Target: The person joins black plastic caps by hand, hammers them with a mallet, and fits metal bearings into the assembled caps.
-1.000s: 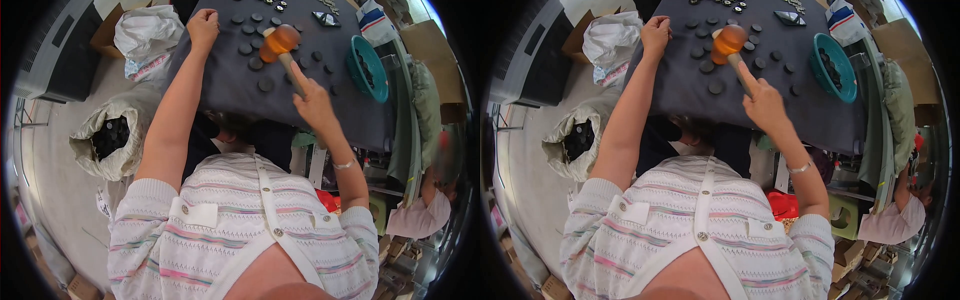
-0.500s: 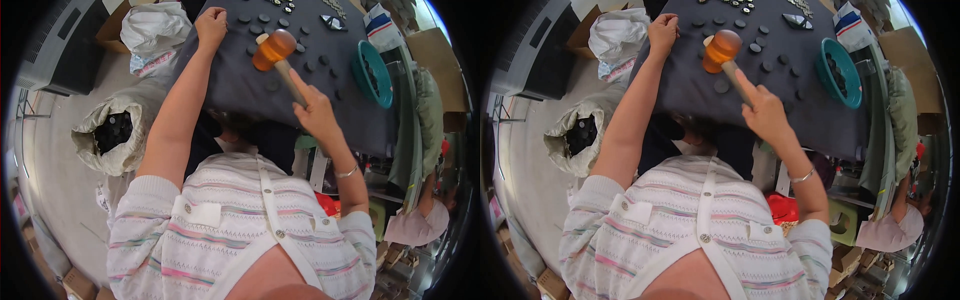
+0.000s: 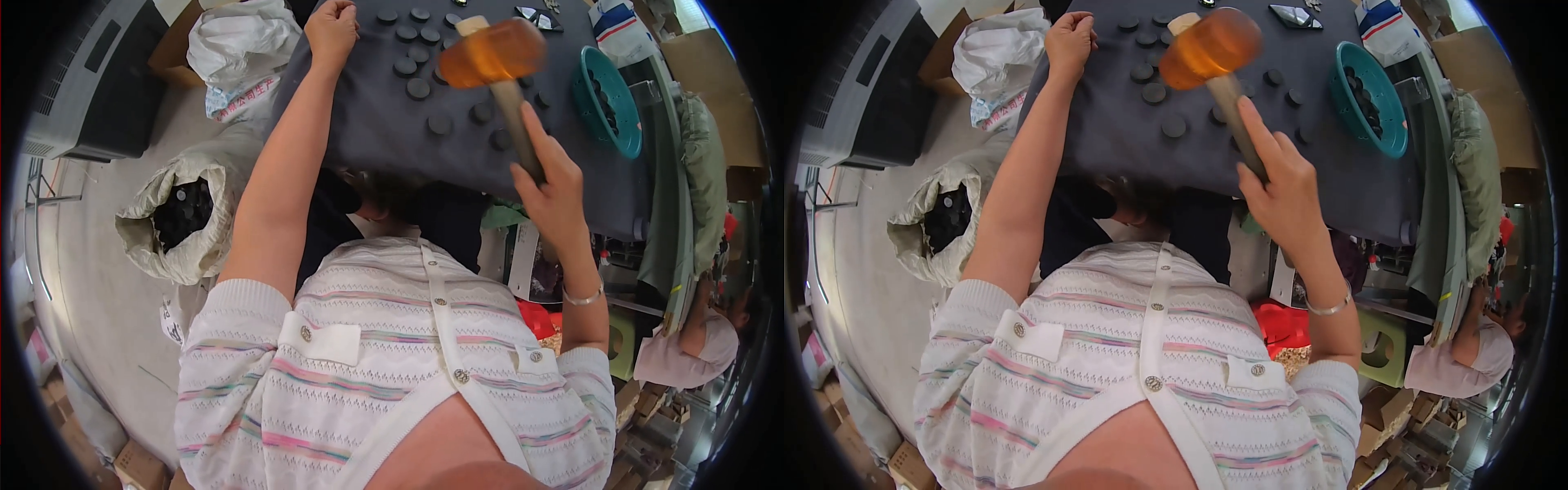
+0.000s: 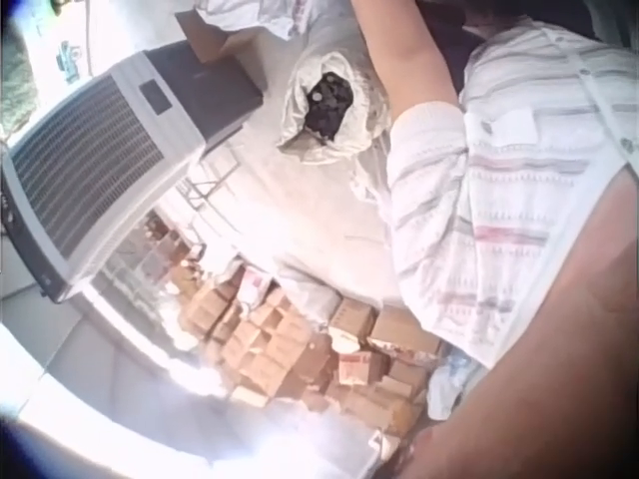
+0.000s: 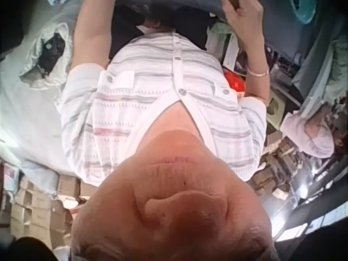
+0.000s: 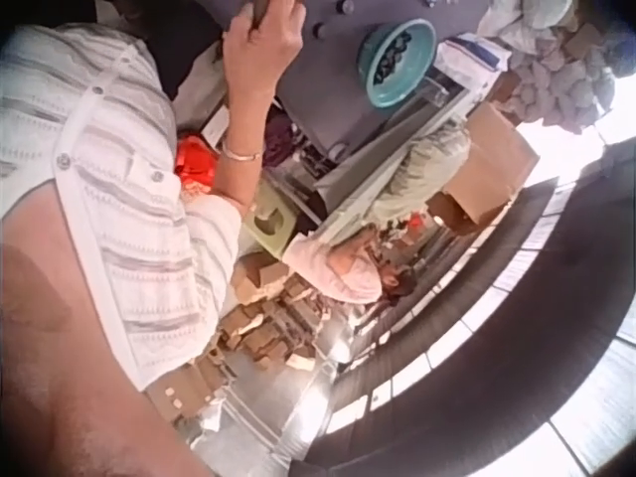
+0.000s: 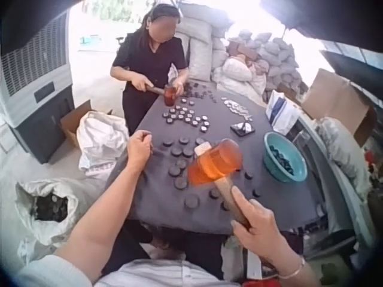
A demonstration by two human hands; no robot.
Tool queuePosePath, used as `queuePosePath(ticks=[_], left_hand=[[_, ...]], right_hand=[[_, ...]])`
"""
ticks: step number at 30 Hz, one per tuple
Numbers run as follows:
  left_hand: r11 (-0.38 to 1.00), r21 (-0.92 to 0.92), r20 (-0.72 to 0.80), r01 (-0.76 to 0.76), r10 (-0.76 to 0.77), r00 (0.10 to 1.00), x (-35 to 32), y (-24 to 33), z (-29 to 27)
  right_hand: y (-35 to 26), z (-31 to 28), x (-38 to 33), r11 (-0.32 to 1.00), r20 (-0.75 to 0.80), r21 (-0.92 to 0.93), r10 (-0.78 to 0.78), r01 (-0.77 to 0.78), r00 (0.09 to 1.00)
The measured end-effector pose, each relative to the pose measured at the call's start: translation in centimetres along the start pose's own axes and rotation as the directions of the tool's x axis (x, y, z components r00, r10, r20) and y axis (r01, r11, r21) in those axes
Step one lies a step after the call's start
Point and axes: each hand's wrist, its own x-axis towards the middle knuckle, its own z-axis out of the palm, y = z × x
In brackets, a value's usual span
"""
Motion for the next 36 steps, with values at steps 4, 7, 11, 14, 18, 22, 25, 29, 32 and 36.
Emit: queuePosePath(ticks=[4, 7, 11, 14, 18, 22, 25, 29, 32, 36], left_hand=[[1.0, 0.011, 0.001, 0.004, -0.004, 1.0, -0.2, 0.2, 0.7], [0.998, 0.054, -0.004, 0.035, -0.035, 0.999, -0.1, -0.2, 0.5], [0.998, 0.056, 0.006, 0.0, 0.0, 1.0, -0.2, -0.3, 0.1], [1.0, 0.01, 0.013, -0.017, 0.017, 1.0, 0.0, 0.0, 0.3], [0.994, 0.113, 0.014, 0.01, -0.011, 1.0, -0.5, 0.1, 0.4], [1.0, -0.011, -0.03, 0.013, -0.013, 0.999, -0.3, -0.3, 0.4], [0.998, 0.058, 0.009, 0.016, -0.017, 1.0, -0.6, 0.8, 0.0], [0.999, 0.042, 0.002, 0.028, -0.029, 1.0, -0.4, 0.5, 0.6], [0.999, 0.029, 0.002, 0.019, -0.019, 1.0, -0.4, -0.2, 0.6], [0.999, 0.034, -0.006, 0.016, -0.015, 1.0, -0.3, 0.6, 0.4]], right_hand=[[0.0, 0.9, -3.0, 0.997, -0.003, -0.078, -0.029, 0.029, 1.0], [0.7, 2.7, -3.9, 0.986, 0.162, -0.14, 0.112, -0.09, 0.98], [0.6, 1.4, -3.8, 0.988, 0.138, -0.056, 0.15, -0.143, 0.979], [0.9, 1.8, -3.5, 0.995, 0.04, -0.078, 0.066, -0.063, 0.997], [1.4, 2.8, -3.6, 0.972, 0.13, -0.128, 0.211, -0.195, 0.969], [1.9, 0.3, -2.9, 0.993, 0.029, -0.038, 0.116, -0.115, 0.993], [1.7, -1.2, -3.1, 0.994, -0.093, -0.047, 0.093, -0.098, 0.991], [4.1, 1.5, -3.6, 0.967, -0.058, -0.17, 0.183, -0.191, 0.981], [5.0, 1.4, -3.7, 0.951, 0.007, -0.168, 0.265, -0.26, 0.964], [3.3, -0.1, -3.3, 0.971, -0.048, -0.095, 0.218, -0.221, 0.975]])
